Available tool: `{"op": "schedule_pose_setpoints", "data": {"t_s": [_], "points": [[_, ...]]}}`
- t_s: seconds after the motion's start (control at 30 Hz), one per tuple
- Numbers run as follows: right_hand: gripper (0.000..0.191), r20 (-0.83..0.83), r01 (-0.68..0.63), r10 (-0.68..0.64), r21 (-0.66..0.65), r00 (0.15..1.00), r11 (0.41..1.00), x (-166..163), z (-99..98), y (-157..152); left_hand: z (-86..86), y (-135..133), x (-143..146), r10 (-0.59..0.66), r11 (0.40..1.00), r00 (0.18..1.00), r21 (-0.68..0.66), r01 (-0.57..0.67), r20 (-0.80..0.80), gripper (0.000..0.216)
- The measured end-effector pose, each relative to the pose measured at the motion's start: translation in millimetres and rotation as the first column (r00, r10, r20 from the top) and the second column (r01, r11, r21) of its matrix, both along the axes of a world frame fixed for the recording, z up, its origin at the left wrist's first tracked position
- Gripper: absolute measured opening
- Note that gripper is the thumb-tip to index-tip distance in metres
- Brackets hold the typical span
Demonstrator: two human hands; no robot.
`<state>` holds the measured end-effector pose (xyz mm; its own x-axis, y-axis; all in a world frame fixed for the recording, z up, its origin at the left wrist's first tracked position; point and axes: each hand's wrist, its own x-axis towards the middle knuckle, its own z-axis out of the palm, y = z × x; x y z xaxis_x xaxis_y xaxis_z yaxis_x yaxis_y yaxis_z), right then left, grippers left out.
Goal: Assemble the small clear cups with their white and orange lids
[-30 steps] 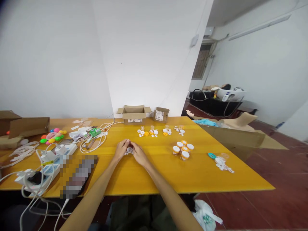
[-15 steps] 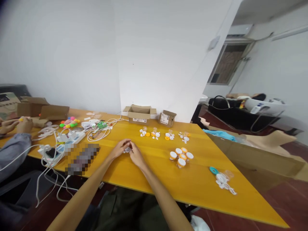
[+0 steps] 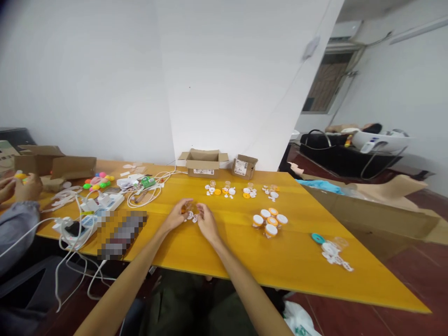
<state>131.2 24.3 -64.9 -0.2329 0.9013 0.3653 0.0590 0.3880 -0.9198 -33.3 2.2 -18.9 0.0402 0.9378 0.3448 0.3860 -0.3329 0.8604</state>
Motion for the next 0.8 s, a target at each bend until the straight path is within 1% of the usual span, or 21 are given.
{"op": "schedule_pose_setpoints", "data": {"t_s": [0.1, 0.23, 0.33, 0.57, 0.7, 0.8], "points": [[0.034, 0.125, 0.048, -0.053, 0.045, 0.991, 0.998, 4, 10.9, -7, 0.1, 3, 1, 0.046, 0.999, 0.999, 0.007, -0.047, 0.026, 0.05], [0.024, 0.285, 0.021, -0.073, 0.183, 0.956, 0.983, 4, 26.3, -20, -0.9, 7, 3, 0.063, 0.998, 0.996, -0.002, -0.063, 0.07, 0.048], [0.023, 0.361, 0.008, -0.096, 0.238, 0.927, 0.971, 5, 33.9, -27, -2.2, 9, 5, 0.06, 0.998, 0.993, -0.002, -0.06, 0.105, 0.049], [0.019, 0.442, 0.008, -0.128, 0.263, 0.888, 0.965, 11, 38.8, -30, -5.5, 16, 7, 0.059, 0.998, 0.99, 0.029, -0.063, 0.128, 0.05], [0.02, 0.478, 0.0, -0.147, 0.295, 0.866, 0.956, 11, 40.7, -30, -6.0, 20, 7, 0.05, 0.999, 0.986, -0.008, -0.049, 0.162, 0.05], [0.023, 0.484, 0.011, -0.186, 0.341, 0.855, 0.94, 10, 42.7, -31, -5.6, 23, 6, 0.071, 0.997, 0.974, -0.033, -0.065, 0.214, 0.046]]}}
